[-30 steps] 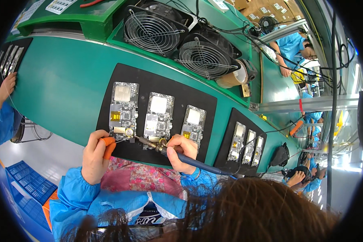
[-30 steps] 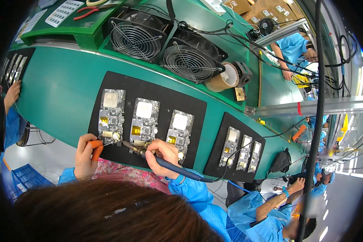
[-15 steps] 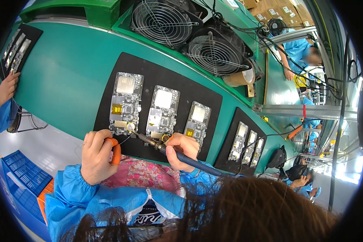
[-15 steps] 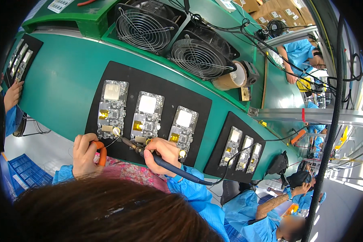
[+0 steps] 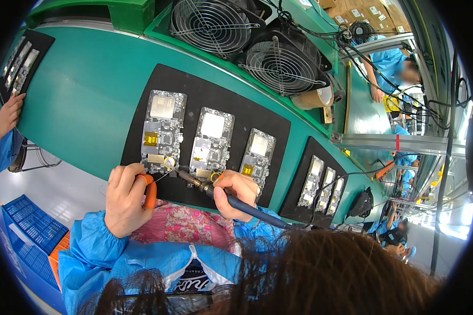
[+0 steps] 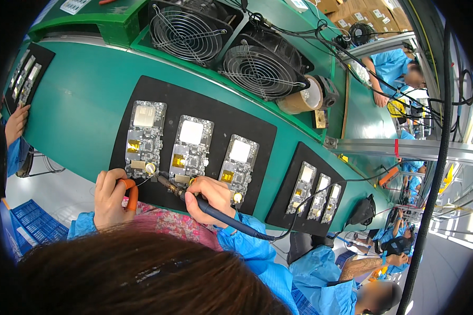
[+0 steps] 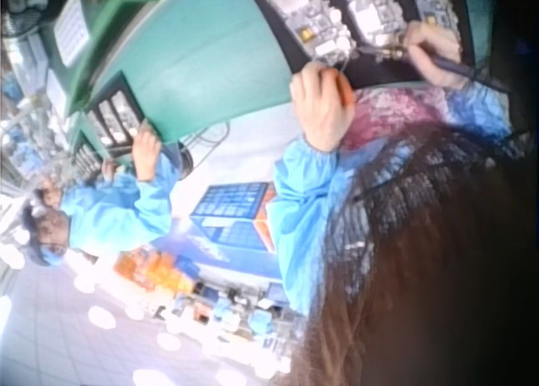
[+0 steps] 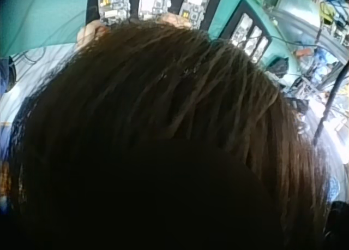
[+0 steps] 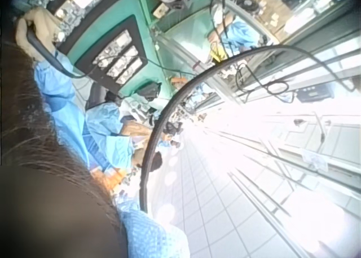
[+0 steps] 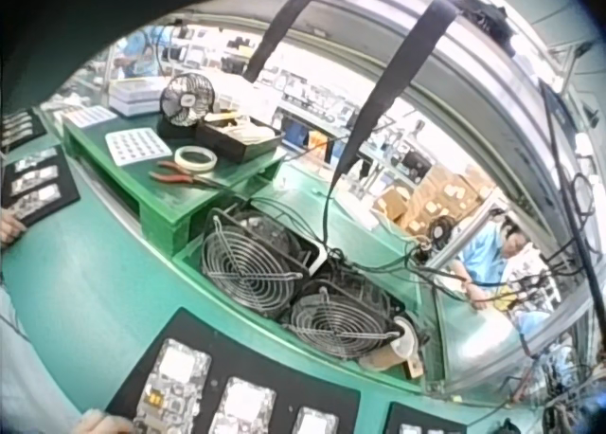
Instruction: The person solders electronic components onto printed circuit boards using a soldering iron and solder wire.
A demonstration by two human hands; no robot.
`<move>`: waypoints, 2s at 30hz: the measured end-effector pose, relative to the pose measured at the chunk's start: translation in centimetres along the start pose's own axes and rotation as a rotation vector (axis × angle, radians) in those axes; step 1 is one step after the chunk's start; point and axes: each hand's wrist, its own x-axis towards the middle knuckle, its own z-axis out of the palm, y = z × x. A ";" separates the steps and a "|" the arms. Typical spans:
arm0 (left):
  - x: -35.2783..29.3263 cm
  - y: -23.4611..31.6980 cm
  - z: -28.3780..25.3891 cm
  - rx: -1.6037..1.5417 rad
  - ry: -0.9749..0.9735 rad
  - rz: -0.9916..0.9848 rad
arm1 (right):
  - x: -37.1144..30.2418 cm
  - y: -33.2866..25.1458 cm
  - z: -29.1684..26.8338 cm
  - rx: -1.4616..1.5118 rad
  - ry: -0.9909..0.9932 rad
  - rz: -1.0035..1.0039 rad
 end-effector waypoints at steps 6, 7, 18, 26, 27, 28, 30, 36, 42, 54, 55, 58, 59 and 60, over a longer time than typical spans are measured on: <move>0.0 -0.1 0.1 0.006 -0.029 0.002 | 0.1 -0.5 -0.1 -0.011 -0.025 0.033; 0.0 -0.2 0.2 0.012 -0.036 0.022 | 0.2 -0.5 -0.1 -0.010 -0.024 0.034; 0.5 -0.1 1.4 0.015 0.003 0.049 | 0.2 -0.4 0.0 -0.006 -0.029 0.026; 0.0 -0.7 0.5 -0.162 -0.027 -0.147 | 0.0 -1.0 -0.6 0.007 0.036 0.044; -0.1 -1.1 0.2 -0.126 -0.032 -0.096 | -0.1 -1.1 -0.7 0.039 0.083 0.067; -0.2 -1.3 0.0 -0.139 -0.003 -0.084 | -0.1 -1.1 -0.7 0.026 0.069 0.067; -0.6 -1.4 -0.4 -0.197 -0.033 -0.090 | -0.1 -1.1 -0.7 0.046 0.094 0.078; -1.1 -1.1 0.0 -0.195 -0.022 -0.045 | 0.2 -0.6 0.4 0.042 0.058 0.006; -0.6 -1.2 0.3 -0.163 -0.018 -0.015 | 0.5 -0.7 0.5 0.013 -0.022 0.010; -0.4 -1.4 0.7 -0.138 -0.072 0.004 | 0.5 -0.4 0.6 -0.002 -0.056 0.025; -0.4 -1.5 0.8 -0.139 -0.079 0.015 | 0.5 -0.4 0.6 -0.001 -0.059 0.024; -0.2 -1.5 1.3 -0.135 -0.087 0.011 | 0.5 -0.3 0.6 0.001 -0.060 0.027; -0.1 -1.5 1.4 -0.130 -0.087 -0.004 | 0.5 -0.3 0.5 0.001 -0.059 0.027; 0.0 -1.5 1.6 -0.128 -0.089 -0.003 | 0.5 -0.3 0.5 -0.001 -0.059 0.025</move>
